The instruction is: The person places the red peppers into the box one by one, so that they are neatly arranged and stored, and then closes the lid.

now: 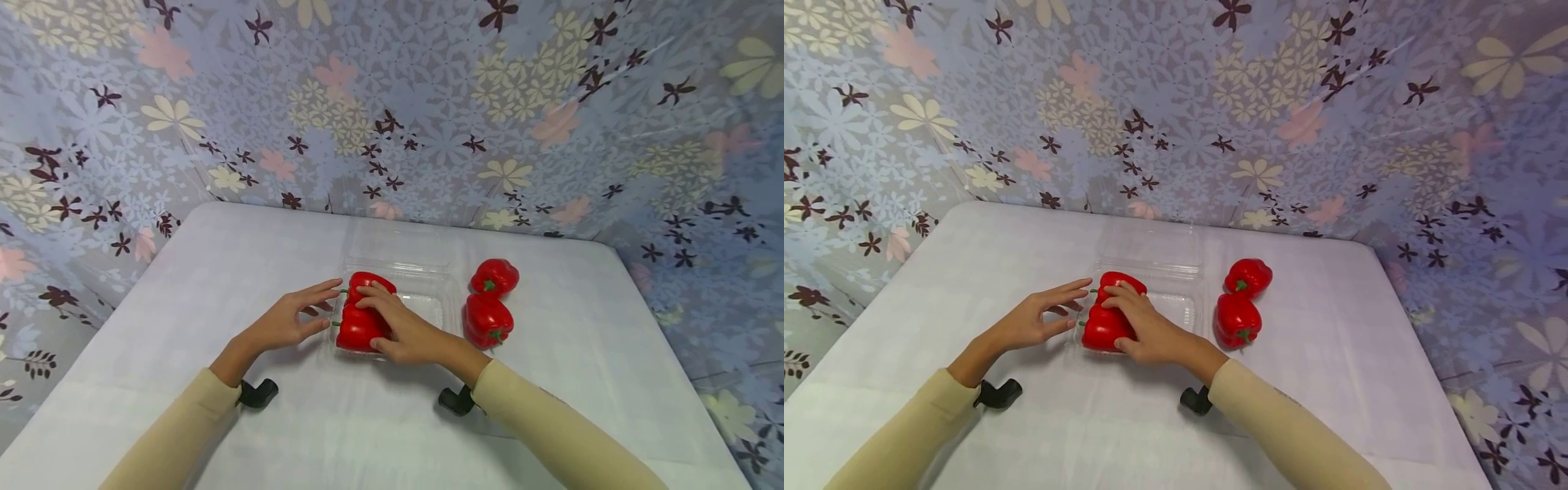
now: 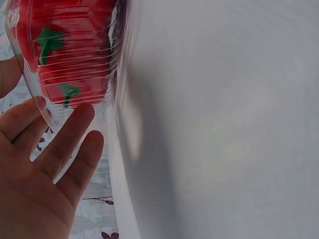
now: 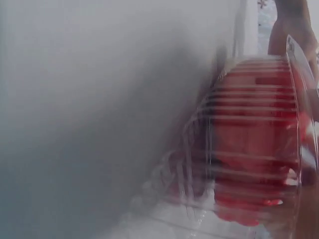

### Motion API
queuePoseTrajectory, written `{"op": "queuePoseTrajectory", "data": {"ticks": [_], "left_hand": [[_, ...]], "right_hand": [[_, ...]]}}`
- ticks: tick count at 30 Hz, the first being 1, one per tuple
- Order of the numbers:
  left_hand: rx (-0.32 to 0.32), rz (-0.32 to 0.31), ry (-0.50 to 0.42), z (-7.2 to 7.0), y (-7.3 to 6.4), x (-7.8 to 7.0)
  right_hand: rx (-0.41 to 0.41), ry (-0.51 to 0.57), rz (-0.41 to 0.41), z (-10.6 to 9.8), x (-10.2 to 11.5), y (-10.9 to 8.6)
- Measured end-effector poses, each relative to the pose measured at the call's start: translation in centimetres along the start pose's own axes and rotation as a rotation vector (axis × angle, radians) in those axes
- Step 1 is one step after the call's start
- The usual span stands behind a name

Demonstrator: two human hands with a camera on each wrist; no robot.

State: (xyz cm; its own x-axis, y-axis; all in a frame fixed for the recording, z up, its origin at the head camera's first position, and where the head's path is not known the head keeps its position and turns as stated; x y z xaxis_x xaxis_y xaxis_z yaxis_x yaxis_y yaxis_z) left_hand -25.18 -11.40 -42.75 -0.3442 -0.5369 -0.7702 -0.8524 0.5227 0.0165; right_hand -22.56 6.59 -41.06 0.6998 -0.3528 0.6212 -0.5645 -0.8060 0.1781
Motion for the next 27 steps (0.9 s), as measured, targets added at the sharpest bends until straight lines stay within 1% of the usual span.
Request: {"op": "queuePoseTrajectory", "data": {"ticks": [5, 12, 17, 22, 27], "left_hand": [[0.002, -0.008, 0.008, 0.0, 0.2, 0.0], [0.008, -0.007, 0.008, -0.1, 0.4, -0.2], [0.003, -0.017, 0.016, -0.3, 0.2, -0.4], [-0.011, -0.014, 0.033, -0.3, 0.0, -0.3], [-0.013, -0.001, 0.031, -0.3, -0.1, -0.2]], "right_hand": [[-0.016, 0.012, 0.047, -0.7, -0.2, -0.2], [-0.09, -0.024, 0.028, -1.6, 0.4, -0.2], [-0.132, -0.042, 0.052, -3.0, 0.9, -0.5], [-0.149, -0.122, 0.056, -5.0, 1.5, -1.8], [-0.13, -0.21, 0.065, -7.6, 2.4, -4.1]]}}
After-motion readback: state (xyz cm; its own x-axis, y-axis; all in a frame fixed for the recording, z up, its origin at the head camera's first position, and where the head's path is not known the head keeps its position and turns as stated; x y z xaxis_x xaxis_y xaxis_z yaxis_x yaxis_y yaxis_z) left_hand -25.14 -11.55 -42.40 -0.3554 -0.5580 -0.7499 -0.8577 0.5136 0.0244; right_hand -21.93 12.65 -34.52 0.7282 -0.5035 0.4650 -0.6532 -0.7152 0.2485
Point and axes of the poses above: each hand's wrist, its own y-axis towards the middle knuckle, its own z-axis out of the palm, x = y × z, the point moved 7 cm from there along y, towards the middle knuckle, and after that the axes turned 11 degrees about -z, right-handed, at the moved point
